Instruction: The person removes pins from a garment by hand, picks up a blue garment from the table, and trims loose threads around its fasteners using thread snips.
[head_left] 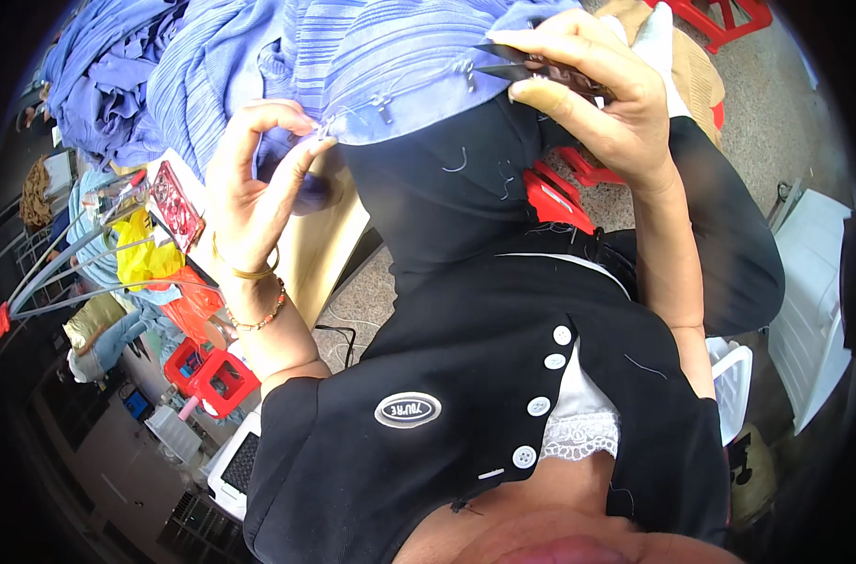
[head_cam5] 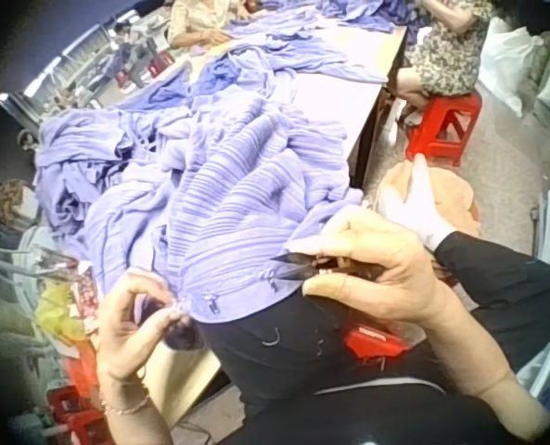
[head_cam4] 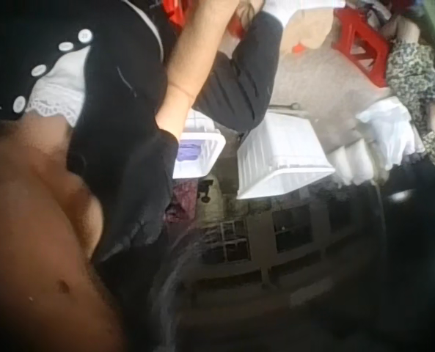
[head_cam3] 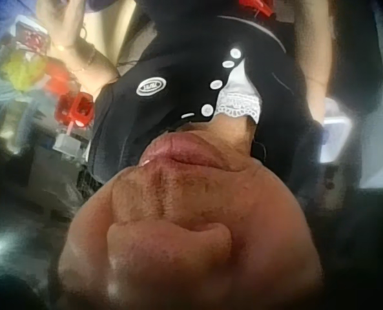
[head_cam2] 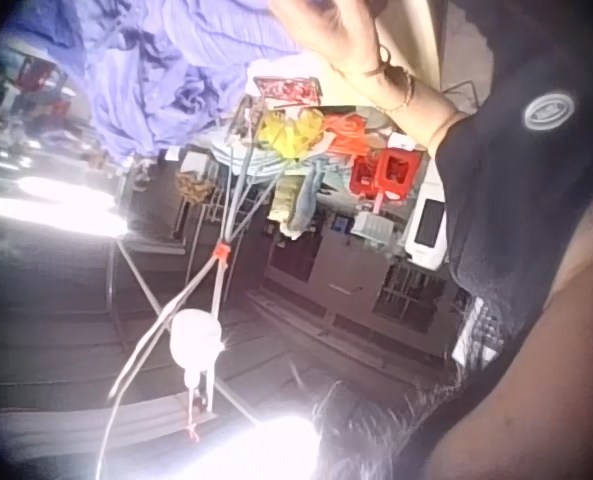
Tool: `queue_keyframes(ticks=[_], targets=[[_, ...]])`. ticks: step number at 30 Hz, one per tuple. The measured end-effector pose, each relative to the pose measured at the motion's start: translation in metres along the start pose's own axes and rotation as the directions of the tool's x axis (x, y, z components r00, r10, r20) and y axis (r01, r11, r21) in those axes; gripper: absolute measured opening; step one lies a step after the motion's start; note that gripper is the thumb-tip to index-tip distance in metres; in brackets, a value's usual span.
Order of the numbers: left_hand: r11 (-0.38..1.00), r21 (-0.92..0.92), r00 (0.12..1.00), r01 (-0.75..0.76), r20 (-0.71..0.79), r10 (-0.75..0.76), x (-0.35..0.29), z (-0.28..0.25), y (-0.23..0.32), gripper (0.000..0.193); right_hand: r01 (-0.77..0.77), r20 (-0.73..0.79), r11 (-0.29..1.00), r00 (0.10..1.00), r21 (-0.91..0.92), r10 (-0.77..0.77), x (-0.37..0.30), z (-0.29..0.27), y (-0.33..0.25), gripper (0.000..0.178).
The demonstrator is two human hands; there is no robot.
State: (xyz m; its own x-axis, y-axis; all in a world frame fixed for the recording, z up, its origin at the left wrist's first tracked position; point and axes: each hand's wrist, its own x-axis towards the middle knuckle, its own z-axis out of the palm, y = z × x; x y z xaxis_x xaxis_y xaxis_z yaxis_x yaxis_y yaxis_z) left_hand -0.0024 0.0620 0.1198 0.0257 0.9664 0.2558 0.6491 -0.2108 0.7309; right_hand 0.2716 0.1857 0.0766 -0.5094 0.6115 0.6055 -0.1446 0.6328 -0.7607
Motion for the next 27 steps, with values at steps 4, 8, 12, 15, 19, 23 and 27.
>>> queue_keyframes(ticks=[4, 8, 12, 15, 19, 23, 27], targets=[[0.996, 0.092, 1.000, 0.007, -0.012, -0.006, -0.008, -0.011, -0.018, 0.018, 0.038, 0.117, 0.981, 0.993, -0.189, -0.016, 0.005, 0.002, -0.013, 0.038], [0.984, 0.181, 1.000, -0.006, -0.014, 0.008, -0.001, -0.006, -0.026, 0.013, -0.032, 0.163, 0.990, 0.985, -0.136, 0.054, 0.005, 0.004, -0.020, 0.038], [0.940, 0.334, 0.997, -0.065, -0.012, 0.073, 0.011, 0.002, -0.029, 0.012, -0.026, 0.195, 0.991, 0.980, -0.131, 0.051, 0.005, 0.005, -0.023, 0.039], [0.942, 0.329, 0.998, -0.068, 0.016, 0.066, 0.015, 0.006, -0.020, 0.013, -0.025, 0.209, 0.988, 0.976, -0.151, 0.056, 0.005, 0.006, -0.024, 0.040], [0.965, 0.262, 0.999, -0.022, -0.032, 0.032, 0.014, 0.000, 0.004, 0.024, -0.078, 0.204, 0.986, 0.973, -0.145, 0.107, 0.003, 0.005, -0.026, 0.040], [0.904, 0.376, 0.973, -0.203, -0.029, 0.231, 0.016, 0.000, 0.036, 0.027, -0.033, 0.199, 0.987, 0.978, -0.155, 0.064, 0.003, 0.004, -0.025, 0.040], [0.909, 0.333, 0.966, -0.249, 0.017, 0.258, 0.018, 0.009, 0.040, 0.031, -0.013, 0.216, 0.985, 0.975, -0.173, 0.051, 0.004, 0.004, -0.027, 0.041]])
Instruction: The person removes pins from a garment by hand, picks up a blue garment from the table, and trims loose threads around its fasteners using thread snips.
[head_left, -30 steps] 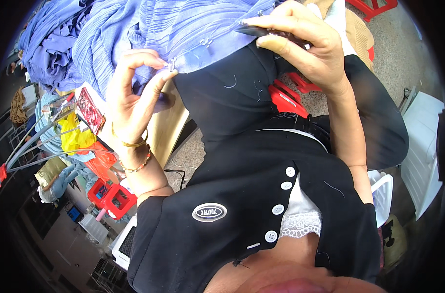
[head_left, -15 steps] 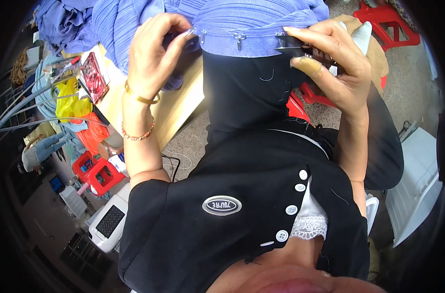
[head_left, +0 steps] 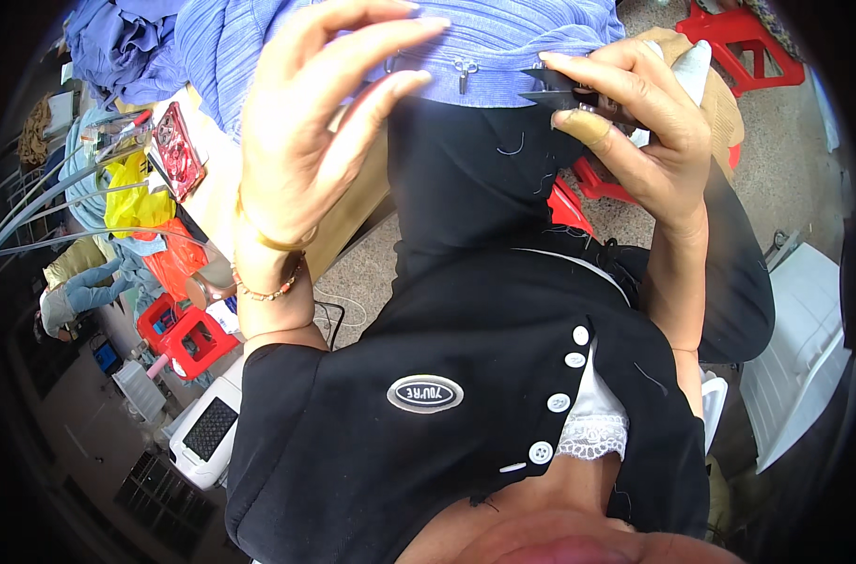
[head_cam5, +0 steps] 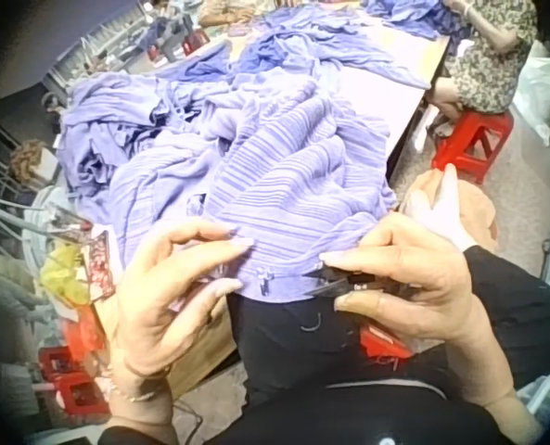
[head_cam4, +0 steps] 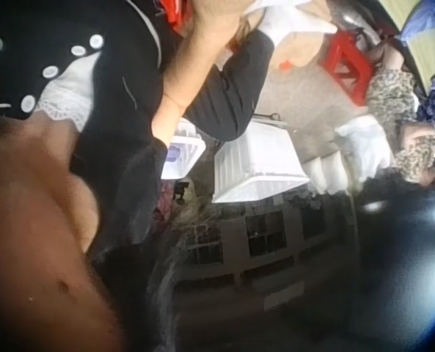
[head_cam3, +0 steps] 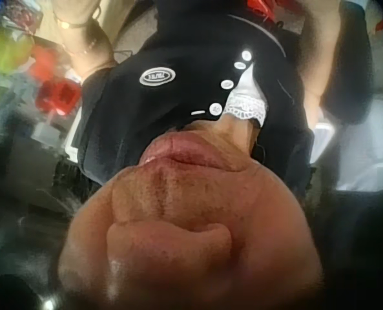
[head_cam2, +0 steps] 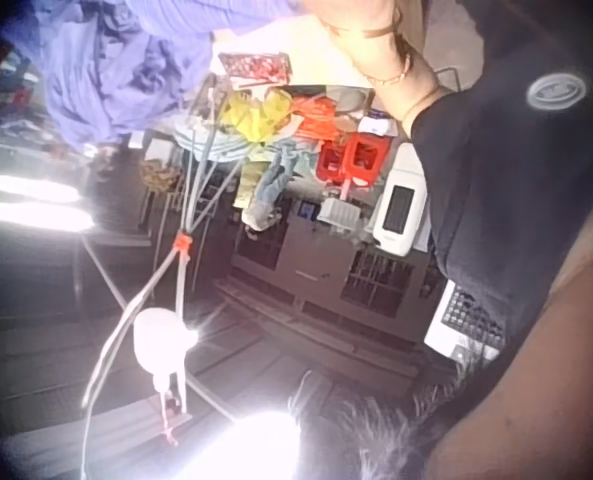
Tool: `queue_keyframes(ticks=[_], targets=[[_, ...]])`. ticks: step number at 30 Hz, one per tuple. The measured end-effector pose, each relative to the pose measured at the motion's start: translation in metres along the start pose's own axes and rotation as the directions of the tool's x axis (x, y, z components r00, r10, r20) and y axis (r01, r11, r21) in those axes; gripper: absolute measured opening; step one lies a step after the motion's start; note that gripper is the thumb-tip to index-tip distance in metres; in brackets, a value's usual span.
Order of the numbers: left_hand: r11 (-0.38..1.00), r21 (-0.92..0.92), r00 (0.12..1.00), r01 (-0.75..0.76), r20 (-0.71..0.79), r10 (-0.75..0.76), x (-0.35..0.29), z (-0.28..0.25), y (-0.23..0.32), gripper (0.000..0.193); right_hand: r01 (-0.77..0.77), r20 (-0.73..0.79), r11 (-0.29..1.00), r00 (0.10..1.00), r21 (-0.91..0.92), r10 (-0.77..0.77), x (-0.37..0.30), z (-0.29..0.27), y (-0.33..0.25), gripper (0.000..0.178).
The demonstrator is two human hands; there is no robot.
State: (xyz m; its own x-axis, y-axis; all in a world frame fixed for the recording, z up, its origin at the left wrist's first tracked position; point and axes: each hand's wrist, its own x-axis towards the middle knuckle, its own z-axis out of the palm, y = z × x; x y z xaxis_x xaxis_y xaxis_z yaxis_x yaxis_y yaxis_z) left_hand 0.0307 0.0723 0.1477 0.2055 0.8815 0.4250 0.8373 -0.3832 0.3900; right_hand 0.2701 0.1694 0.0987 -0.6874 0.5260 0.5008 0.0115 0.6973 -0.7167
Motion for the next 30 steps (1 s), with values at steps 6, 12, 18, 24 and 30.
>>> queue_keyframes(ticks=[6, 12, 18, 24, 30], targets=[[0.983, -0.184, 0.996, 0.030, -0.073, -0.044, -0.006, 0.017, -0.014, 0.031, -0.008, -0.007, 1.000, 1.000, -0.024, 0.008, 0.003, 0.000, -0.003, 0.041], [0.976, -0.211, 0.982, 0.048, -0.170, -0.085, -0.010, 0.021, -0.018, 0.024, 0.106, 0.007, 0.985, 0.994, -0.139, -0.106, 0.020, -0.004, -0.012, 0.042], [0.985, -0.173, 0.978, -0.016, -0.208, -0.020, -0.007, 0.020, -0.020, 0.016, 0.092, 0.047, 0.958, 0.996, -0.272, -0.082, 0.034, -0.005, -0.027, 0.039], [0.992, -0.117, 0.976, -0.055, -0.218, 0.028, -0.008, 0.016, -0.022, 0.016, 0.244, 0.087, 0.807, 0.968, -0.539, -0.234, 0.045, -0.003, -0.031, 0.035], [0.996, -0.072, 0.971, -0.050, -0.235, 0.032, -0.009, 0.016, -0.017, 0.016, 0.226, 0.074, 0.847, 0.973, -0.482, -0.218, 0.053, -0.005, -0.035, 0.033]])
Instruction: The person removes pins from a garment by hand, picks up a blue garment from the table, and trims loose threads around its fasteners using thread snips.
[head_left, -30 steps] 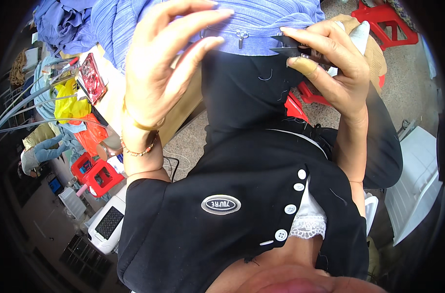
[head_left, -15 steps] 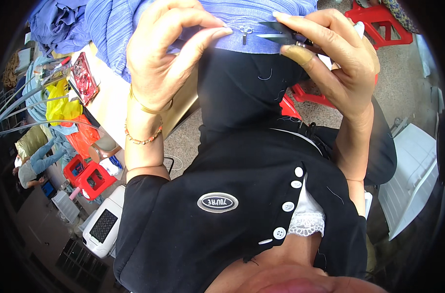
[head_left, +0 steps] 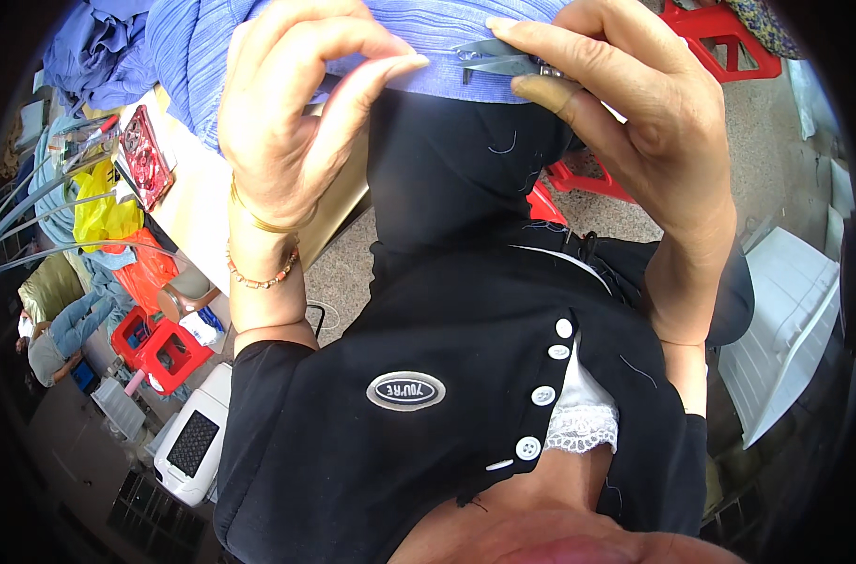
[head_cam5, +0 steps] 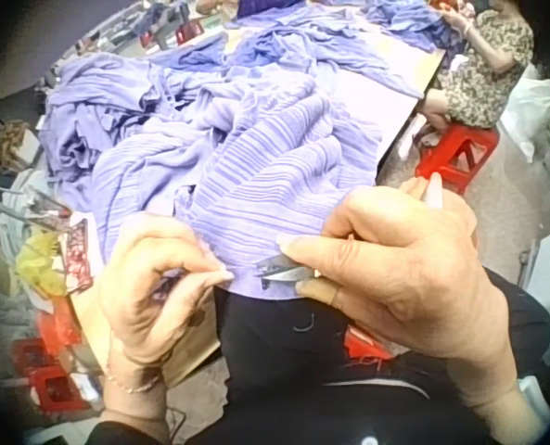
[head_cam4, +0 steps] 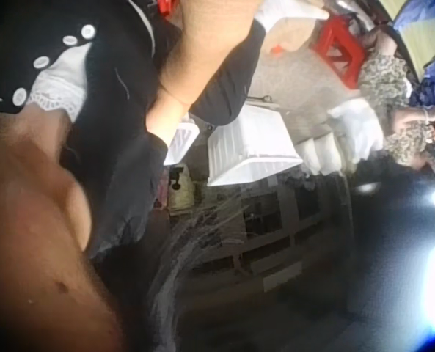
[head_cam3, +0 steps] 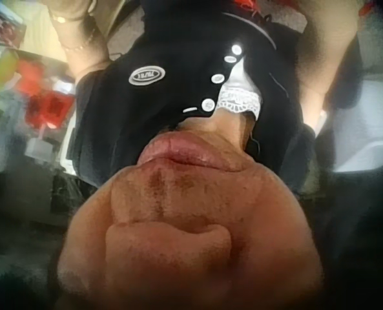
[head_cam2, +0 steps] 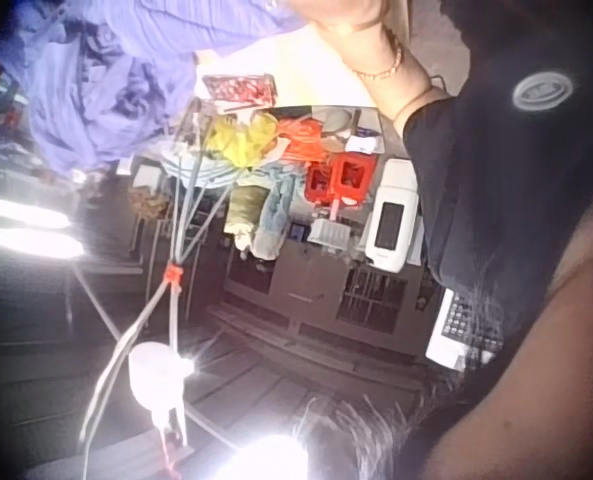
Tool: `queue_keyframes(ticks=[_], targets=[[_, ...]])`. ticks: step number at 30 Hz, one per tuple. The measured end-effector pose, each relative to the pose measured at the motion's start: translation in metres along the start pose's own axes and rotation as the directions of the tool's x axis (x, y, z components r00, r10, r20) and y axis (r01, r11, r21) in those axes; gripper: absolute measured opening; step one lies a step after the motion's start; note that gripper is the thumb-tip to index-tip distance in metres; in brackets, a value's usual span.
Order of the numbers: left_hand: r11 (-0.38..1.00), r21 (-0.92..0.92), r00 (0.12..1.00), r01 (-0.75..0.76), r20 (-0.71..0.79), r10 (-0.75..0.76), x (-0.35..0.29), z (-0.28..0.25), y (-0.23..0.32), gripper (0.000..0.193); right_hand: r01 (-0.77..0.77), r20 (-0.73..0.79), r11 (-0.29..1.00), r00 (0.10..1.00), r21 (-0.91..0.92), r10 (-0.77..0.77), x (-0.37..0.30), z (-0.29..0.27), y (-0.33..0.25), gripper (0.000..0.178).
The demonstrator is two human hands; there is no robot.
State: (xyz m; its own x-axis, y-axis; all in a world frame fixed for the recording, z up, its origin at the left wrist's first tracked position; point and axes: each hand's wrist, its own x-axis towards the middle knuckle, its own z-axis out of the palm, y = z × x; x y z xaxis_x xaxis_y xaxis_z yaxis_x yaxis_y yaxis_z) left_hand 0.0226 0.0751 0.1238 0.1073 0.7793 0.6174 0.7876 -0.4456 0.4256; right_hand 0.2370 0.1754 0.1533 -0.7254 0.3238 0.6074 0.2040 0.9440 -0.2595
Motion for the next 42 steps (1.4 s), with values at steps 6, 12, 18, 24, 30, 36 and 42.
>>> queue_keyframes(ticks=[6, 12, 18, 24, 30, 36, 42], targets=[[1.000, -0.010, 1.000, 0.015, -0.015, -0.015, 0.001, 0.000, 0.001, 0.016, -0.064, -0.011, 0.996, 0.998, 0.055, 0.065, 0.010, -0.006, -0.013, 0.030], [1.000, -0.003, 0.999, 0.023, -0.027, -0.024, 0.001, 0.001, 0.003, 0.016, 0.056, -0.037, 0.991, 0.997, -0.123, -0.061, -0.002, 0.009, -0.001, 0.026], [0.997, -0.077, 0.999, 0.011, -0.049, -0.014, 0.001, 0.003, 0.003, 0.014, 0.100, -0.027, 0.975, 0.994, -0.198, -0.108, 0.003, 0.000, -0.009, 0.024], [0.986, -0.164, 0.993, 0.010, -0.117, -0.029, 0.001, 0.009, 0.001, 0.016, -0.013, -0.136, 0.998, 0.991, 0.065, 0.021, -0.011, 0.008, 0.009, 0.024], [0.998, -0.030, 0.987, -0.055, -0.155, 0.050, 0.012, 0.019, 0.011, 0.030, -0.149, -0.235, 0.953, 0.948, 0.262, 0.213, -0.042, -0.003, 0.037, 0.030], [0.997, 0.037, 0.997, -0.072, -0.010, 0.072, 0.017, 0.028, 0.025, 0.028, -0.193, -0.166, 0.974, 0.963, 0.120, 0.211, -0.058, -0.016, 0.037, 0.032], [0.978, 0.176, 0.993, -0.115, -0.004, 0.117, 0.014, 0.032, 0.021, 0.022, -0.287, -0.113, 0.922, 0.939, 0.258, 0.324, -0.068, -0.002, 0.025, 0.035]])
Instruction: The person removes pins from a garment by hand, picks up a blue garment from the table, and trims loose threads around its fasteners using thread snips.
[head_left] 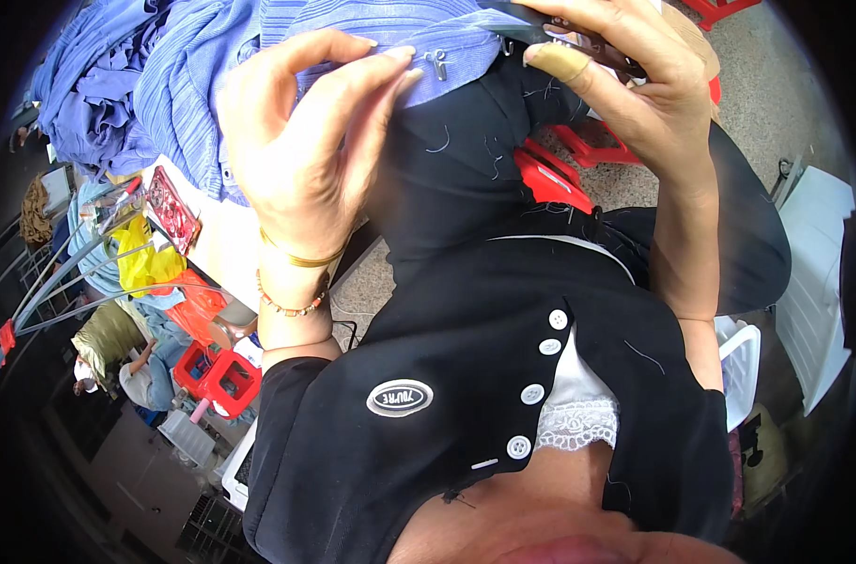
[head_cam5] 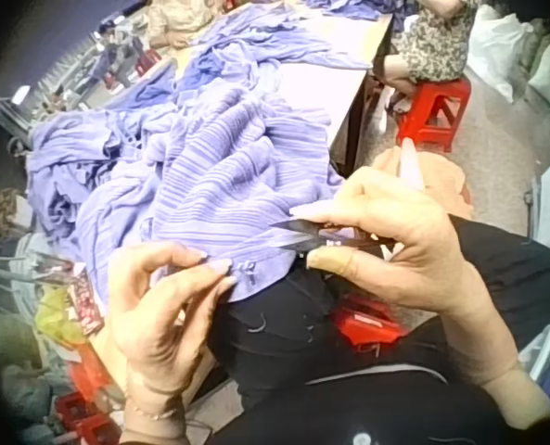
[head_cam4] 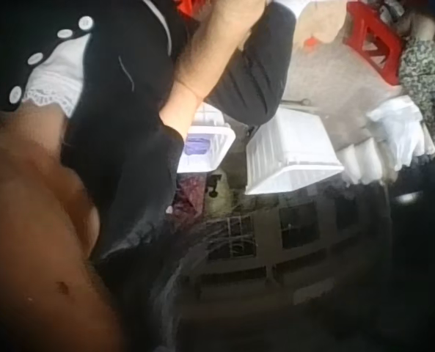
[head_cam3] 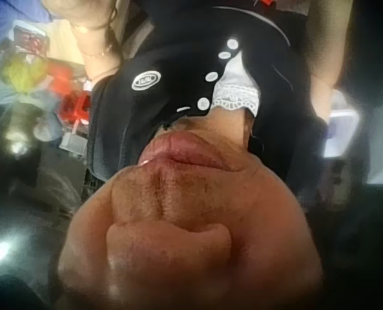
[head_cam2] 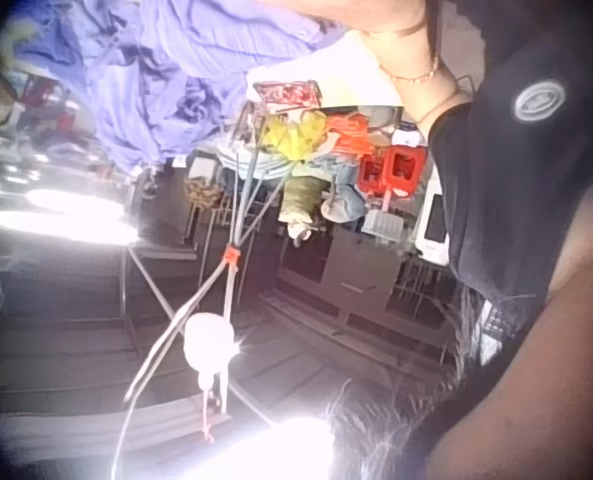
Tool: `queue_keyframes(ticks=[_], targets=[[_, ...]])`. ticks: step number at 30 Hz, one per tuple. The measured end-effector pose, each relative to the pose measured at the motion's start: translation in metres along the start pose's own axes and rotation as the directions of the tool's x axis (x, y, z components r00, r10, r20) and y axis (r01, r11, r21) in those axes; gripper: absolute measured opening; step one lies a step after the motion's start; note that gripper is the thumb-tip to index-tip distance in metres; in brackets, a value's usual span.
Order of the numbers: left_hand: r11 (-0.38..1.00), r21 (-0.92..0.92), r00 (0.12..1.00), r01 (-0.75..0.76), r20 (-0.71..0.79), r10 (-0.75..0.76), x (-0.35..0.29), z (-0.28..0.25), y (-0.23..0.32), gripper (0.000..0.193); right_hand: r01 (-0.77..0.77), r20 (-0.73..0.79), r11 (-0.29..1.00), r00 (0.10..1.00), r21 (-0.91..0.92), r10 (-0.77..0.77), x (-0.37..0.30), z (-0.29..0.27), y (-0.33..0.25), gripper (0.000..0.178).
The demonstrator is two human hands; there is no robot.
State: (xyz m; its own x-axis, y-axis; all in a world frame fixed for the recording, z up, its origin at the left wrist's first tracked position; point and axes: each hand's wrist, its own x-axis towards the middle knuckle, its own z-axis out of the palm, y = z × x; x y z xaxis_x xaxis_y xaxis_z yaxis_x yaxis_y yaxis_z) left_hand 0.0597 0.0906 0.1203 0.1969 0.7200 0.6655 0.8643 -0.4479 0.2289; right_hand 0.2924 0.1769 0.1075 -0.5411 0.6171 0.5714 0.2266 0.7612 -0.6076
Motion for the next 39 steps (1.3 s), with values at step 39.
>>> queue_keyframes(ticks=[39], targets=[[0.812, -0.497, 0.950, 0.305, 0.093, -0.300, 0.014, 0.017, 0.011, 0.009, 0.101, -0.045, 0.974, 0.995, 0.201, -0.094, 0.005, 0.024, 0.000, 0.030]])
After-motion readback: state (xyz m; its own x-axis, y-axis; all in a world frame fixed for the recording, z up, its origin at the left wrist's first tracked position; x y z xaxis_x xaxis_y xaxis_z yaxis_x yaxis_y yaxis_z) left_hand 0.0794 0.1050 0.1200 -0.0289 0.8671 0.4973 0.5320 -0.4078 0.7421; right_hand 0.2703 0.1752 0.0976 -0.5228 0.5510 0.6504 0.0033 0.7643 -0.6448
